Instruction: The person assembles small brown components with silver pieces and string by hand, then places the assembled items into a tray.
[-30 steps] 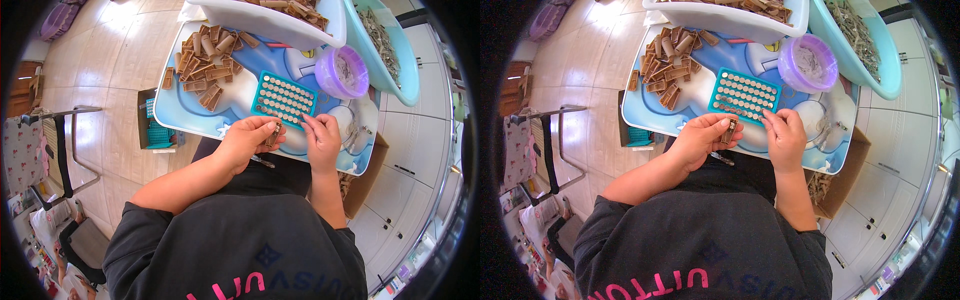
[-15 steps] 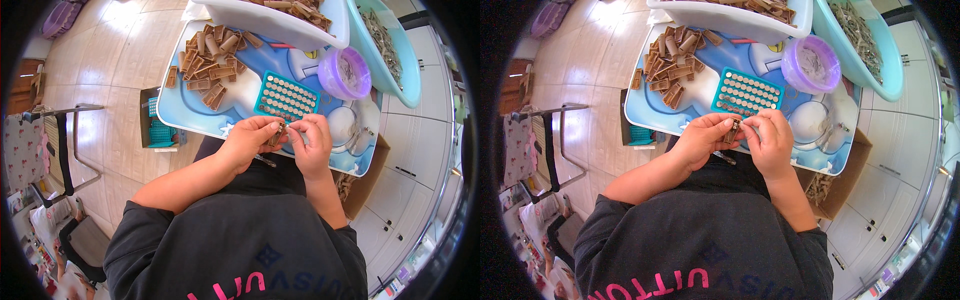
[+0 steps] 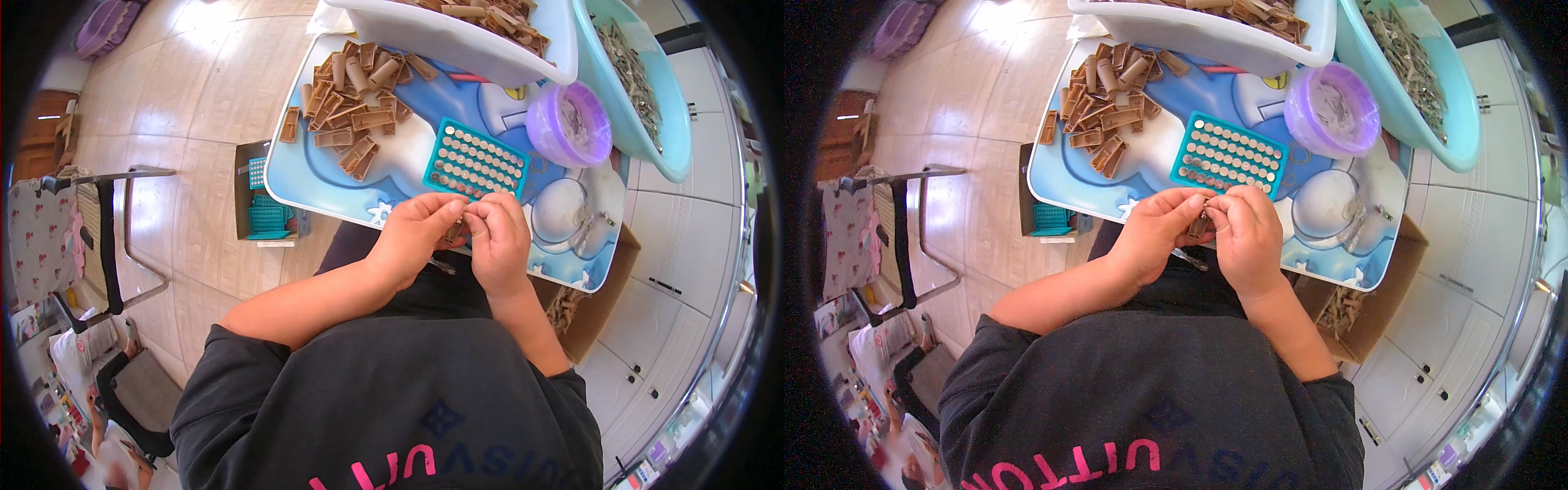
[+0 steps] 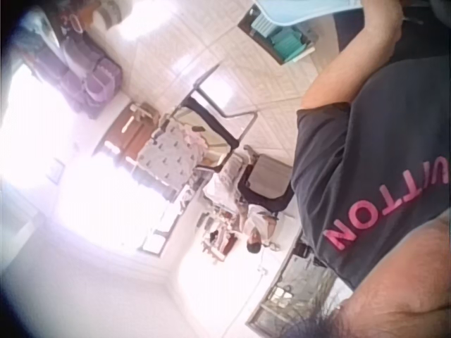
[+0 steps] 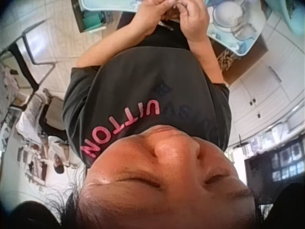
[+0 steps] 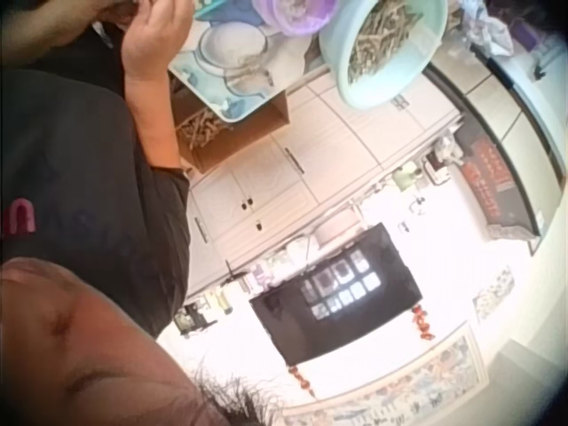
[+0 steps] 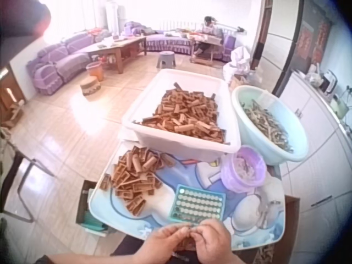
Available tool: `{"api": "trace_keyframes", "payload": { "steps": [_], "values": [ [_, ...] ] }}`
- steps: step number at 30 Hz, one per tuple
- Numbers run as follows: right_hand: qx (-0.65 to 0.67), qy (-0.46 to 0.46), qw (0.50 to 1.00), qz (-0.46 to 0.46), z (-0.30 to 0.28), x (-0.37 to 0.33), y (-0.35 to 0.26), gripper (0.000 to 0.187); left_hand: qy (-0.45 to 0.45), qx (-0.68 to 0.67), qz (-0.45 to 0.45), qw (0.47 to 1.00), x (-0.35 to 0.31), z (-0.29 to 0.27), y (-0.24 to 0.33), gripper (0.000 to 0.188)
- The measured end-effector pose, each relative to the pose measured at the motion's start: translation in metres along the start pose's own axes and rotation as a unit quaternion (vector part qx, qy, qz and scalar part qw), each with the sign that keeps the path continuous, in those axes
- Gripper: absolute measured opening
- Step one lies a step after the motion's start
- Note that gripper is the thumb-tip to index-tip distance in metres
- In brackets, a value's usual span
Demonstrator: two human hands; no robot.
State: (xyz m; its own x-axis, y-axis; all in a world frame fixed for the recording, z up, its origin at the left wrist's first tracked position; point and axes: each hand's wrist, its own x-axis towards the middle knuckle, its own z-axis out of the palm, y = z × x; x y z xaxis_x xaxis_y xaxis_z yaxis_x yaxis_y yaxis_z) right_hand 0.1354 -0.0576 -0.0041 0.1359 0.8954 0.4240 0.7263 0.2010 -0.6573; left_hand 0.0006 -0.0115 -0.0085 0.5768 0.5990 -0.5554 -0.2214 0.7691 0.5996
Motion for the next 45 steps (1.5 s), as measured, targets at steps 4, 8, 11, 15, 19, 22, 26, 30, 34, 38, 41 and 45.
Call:
{"api": "trace_keyframes", "payload": {
  "steps": [4, 8, 11, 15, 19, 22, 26, 30, 34, 38, 41, 45],
  "values": [
    [0.026, 0.004, 1.0, -0.006, -0.003, 0.0, 0.0, 0.006, -0.013, 0.009, 0.012, 1.0, -0.002, 0.001, 0.003, 0.024],
    [0.057, 0.023, 0.998, 0.016, -0.012, 0.019, -0.003, 0.01, -0.013, 0.009, -0.007, 1.0, -0.003, -0.002, 0.003, 0.022],
    [0.052, 0.006, 0.999, 0.004, -0.003, 0.048, -0.006, 0.012, -0.031, 0.016, -0.021, 0.999, -0.006, -0.006, -0.001, 0.02],
    [-0.047, -0.084, 0.986, -0.139, 0.029, 0.087, -0.01, 0.018, -0.067, 0.039, -0.048, 0.996, -0.006, -0.01, -0.002, 0.02],
    [-0.083, -0.128, 0.972, -0.178, 0.064, 0.111, -0.013, 0.028, -0.075, 0.021, -0.043, 0.996, -0.01, -0.013, -0.001, 0.02],
    [-0.109, -0.15, 0.965, -0.183, 0.076, 0.119, -0.007, 0.03, -0.06, -0.004, -0.034, 0.998, -0.014, -0.015, 0.004, 0.02],
    [-0.098, -0.102, 0.973, -0.184, 0.067, 0.117, -0.01, 0.033, -0.044, -0.028, -0.011, 0.999, -0.015, -0.021, 0.01, 0.02],
    [0.043, -0.078, 0.993, -0.08, 0.027, 0.082, -0.014, 0.037, -0.033, -0.056, 0.007, 0.998, -0.016, -0.021, 0.023, 0.019],
    [0.367, -0.146, 0.898, 0.194, -0.006, 0.031, -0.008, 0.038, -0.001, -0.06, 0.032, 0.998, -0.019, -0.013, 0.027, 0.018],
    [0.479, -0.119, 0.818, 0.295, -0.022, 0.004, -0.014, 0.042, -0.02, -0.036, 0.024, 0.999, -0.012, -0.007, 0.017, 0.019],
    [0.488, -0.107, 0.811, 0.304, -0.027, -0.007, -0.014, 0.045, -0.035, -0.026, 0.014, 0.999, -0.012, 0.0, 0.011, 0.021],
    [0.437, -0.092, 0.837, 0.314, -0.031, -0.019, -0.011, 0.047, -0.026, 0.005, 0.003, 1.0, -0.013, 0.007, 0.01, 0.023]
  ]
}}
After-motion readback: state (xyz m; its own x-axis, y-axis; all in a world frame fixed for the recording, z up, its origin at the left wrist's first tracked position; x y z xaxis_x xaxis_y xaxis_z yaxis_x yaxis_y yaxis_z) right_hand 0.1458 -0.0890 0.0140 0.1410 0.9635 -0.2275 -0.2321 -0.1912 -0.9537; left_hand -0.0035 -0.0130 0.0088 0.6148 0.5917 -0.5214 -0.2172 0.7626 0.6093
